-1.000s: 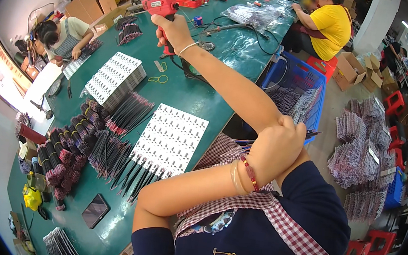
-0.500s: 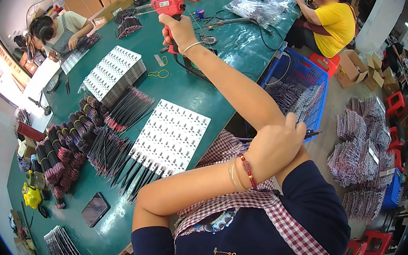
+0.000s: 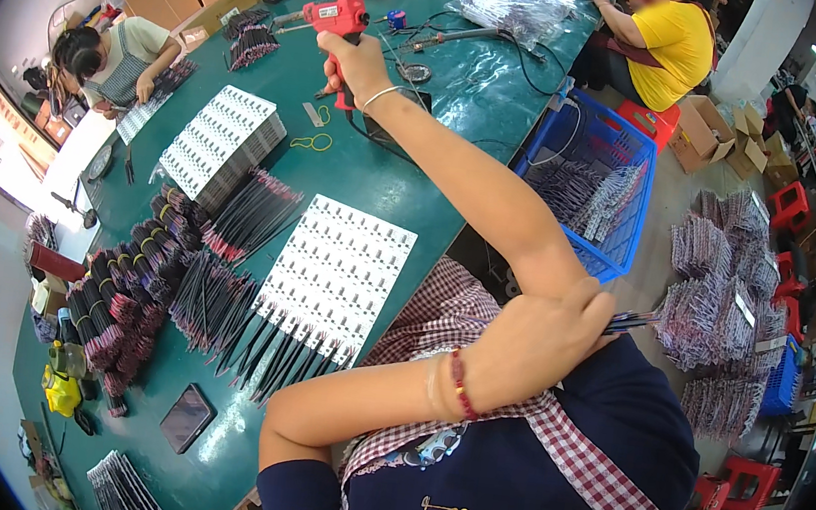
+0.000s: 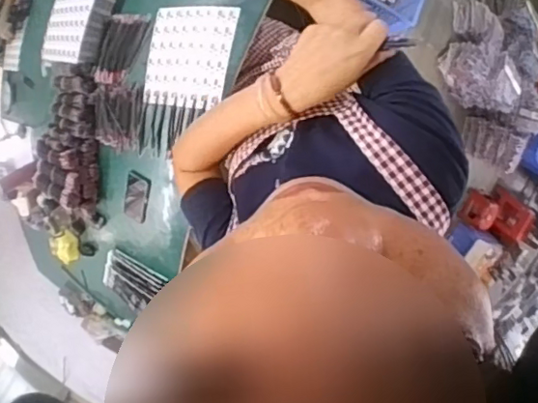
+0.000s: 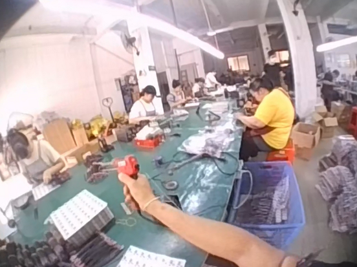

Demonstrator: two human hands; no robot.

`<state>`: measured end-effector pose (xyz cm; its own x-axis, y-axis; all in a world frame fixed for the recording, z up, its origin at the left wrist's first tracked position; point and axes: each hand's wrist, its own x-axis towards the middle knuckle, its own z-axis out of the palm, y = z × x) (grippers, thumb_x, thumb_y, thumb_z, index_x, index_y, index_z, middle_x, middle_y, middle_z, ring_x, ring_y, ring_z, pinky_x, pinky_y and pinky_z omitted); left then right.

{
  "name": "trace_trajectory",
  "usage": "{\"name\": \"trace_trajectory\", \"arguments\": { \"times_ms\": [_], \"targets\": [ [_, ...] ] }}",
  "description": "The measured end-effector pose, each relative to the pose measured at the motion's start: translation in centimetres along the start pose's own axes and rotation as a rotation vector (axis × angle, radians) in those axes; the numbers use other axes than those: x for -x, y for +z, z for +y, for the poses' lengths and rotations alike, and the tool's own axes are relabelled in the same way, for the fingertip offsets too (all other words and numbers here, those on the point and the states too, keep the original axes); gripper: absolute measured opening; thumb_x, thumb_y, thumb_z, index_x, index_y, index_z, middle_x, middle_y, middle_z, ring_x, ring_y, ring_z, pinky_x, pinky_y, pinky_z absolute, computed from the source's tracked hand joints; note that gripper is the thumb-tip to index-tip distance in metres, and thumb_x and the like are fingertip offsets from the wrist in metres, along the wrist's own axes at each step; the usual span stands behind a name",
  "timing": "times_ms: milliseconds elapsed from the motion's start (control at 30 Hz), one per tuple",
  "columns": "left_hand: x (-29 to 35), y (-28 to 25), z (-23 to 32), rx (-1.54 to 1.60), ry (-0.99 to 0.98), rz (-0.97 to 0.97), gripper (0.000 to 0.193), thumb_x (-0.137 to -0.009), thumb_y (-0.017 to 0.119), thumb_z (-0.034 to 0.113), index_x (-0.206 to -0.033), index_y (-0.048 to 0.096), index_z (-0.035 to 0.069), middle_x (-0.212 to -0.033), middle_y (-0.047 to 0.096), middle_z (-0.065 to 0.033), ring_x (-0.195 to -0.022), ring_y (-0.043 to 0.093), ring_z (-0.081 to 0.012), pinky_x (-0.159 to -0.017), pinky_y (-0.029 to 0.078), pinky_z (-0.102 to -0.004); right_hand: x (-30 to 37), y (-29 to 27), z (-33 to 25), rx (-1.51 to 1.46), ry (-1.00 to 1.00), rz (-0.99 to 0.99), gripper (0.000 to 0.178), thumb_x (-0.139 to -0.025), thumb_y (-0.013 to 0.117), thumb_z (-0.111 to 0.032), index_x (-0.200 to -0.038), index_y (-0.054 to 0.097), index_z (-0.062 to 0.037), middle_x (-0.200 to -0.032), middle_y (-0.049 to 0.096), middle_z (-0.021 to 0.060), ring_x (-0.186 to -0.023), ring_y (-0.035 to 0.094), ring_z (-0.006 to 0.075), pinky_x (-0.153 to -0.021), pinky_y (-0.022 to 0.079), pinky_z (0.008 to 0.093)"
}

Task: The person solders individual black wires onto specified terminals of a printed circuit board using a handheld soldering iron.

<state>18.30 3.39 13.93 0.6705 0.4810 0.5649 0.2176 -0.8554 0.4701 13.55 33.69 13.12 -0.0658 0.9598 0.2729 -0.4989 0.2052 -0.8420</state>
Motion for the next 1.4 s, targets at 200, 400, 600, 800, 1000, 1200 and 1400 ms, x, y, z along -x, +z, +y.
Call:
{"name": "trace_trajectory", "arguments": {
  "times_ms": [200,400,600,800,1000,1200,1400],
  "targets": [
    [0.8,0.5,-2.9,-0.109,-0.154,0.104,0.027,-0.086,0.061,0.028,-0.091,0.052,0.003,-0.088,0.058,-0.0139,-0.058,0.062,-0.0281,-0.048,0.049,-0.0371,-0.9,-0.5,-0.5,-0.016,-0.027,0.029,0.027,-0.079,0.068,-0.025,-0.082,0.058,0.0,-0.055,0.054,0.0058,-0.039,0.048,0.012,-0.041,0.047,0.0315],
    [0.6,1.5,-2.8,-0.137,-0.223,0.07,0.027,-0.085,0.062,0.024,-0.092,0.051,0.0,-0.103,0.059,-0.0156,-0.061,0.062,-0.031,-0.051,0.05,-0.0361,0.0,-0.2,0.8,-0.01,0.027,-0.015,0.026,-0.078,0.068,-0.024,-0.074,0.056,-0.0014,-0.054,0.054,0.0051,-0.036,0.048,0.0121,-0.038,0.048,0.0302],
    [3.9,-2.2,-3.1,0.708,-0.336,0.009,0.024,-0.091,0.057,0.021,-0.091,0.049,-0.002,-0.091,0.061,-0.0125,-0.058,0.06,-0.022,-0.052,0.046,-0.0309,0.8,-1.5,-0.7,-0.039,0.036,-0.022,0.032,-0.082,0.066,-0.027,-0.092,0.058,0.0017,-0.058,0.054,0.0049,-0.04,0.047,0.0106,-0.044,0.047,0.0284],
    [3.4,-7.2,3.6,2.017,-0.373,0.02,0.045,-0.098,0.037,0.047,-0.078,0.041,0.007,-0.103,0.051,-0.0222,-0.086,0.057,-0.0264,-0.077,0.044,-0.0326,1.9,-2.3,0.7,-0.161,0.093,0.047,0.03,-0.084,0.065,-0.028,-0.095,0.059,-0.0008,-0.058,0.053,0.0046,-0.04,0.046,0.0118,-0.043,0.045,0.0297],
    [3.1,-7.6,4.4,2.117,-0.237,-0.159,0.053,-0.098,0.024,0.055,-0.079,0.036,0.007,-0.101,0.049,-0.0142,-0.09,0.05,-0.0185,-0.079,0.041,-0.0284,3.6,-2.7,0.2,-0.132,0.139,0.029,0.03,-0.085,0.064,-0.029,-0.095,0.058,-0.0016,-0.059,0.052,0.0045,-0.041,0.044,0.0113,-0.045,0.043,0.0297],
    [3.1,-7.3,3.4,1.92,-0.134,-0.104,0.051,-0.1,0.022,0.051,-0.078,0.037,0.008,-0.085,0.049,-0.0064,-0.076,0.045,-0.0144,-0.07,0.038,-0.0259,4.2,-4.0,-0.3,-0.136,0.111,0.048,0.029,-0.086,0.062,-0.028,-0.096,0.057,-0.0013,-0.058,0.05,0.0044,-0.041,0.042,0.0108,-0.047,0.042,0.0285],
    [3.0,-7.6,3.3,1.965,-0.233,-0.045,0.052,-0.101,0.022,0.049,-0.078,0.04,0.006,-0.084,0.049,-0.0043,-0.075,0.045,-0.012,-0.069,0.038,-0.0242,4.7,-4.6,0.2,-0.166,0.119,0.053,0.029,-0.086,0.062,-0.029,-0.097,0.057,-0.0025,-0.059,0.051,0.0038,-0.041,0.042,0.0105,-0.048,0.042,0.0296]
  ]
}}
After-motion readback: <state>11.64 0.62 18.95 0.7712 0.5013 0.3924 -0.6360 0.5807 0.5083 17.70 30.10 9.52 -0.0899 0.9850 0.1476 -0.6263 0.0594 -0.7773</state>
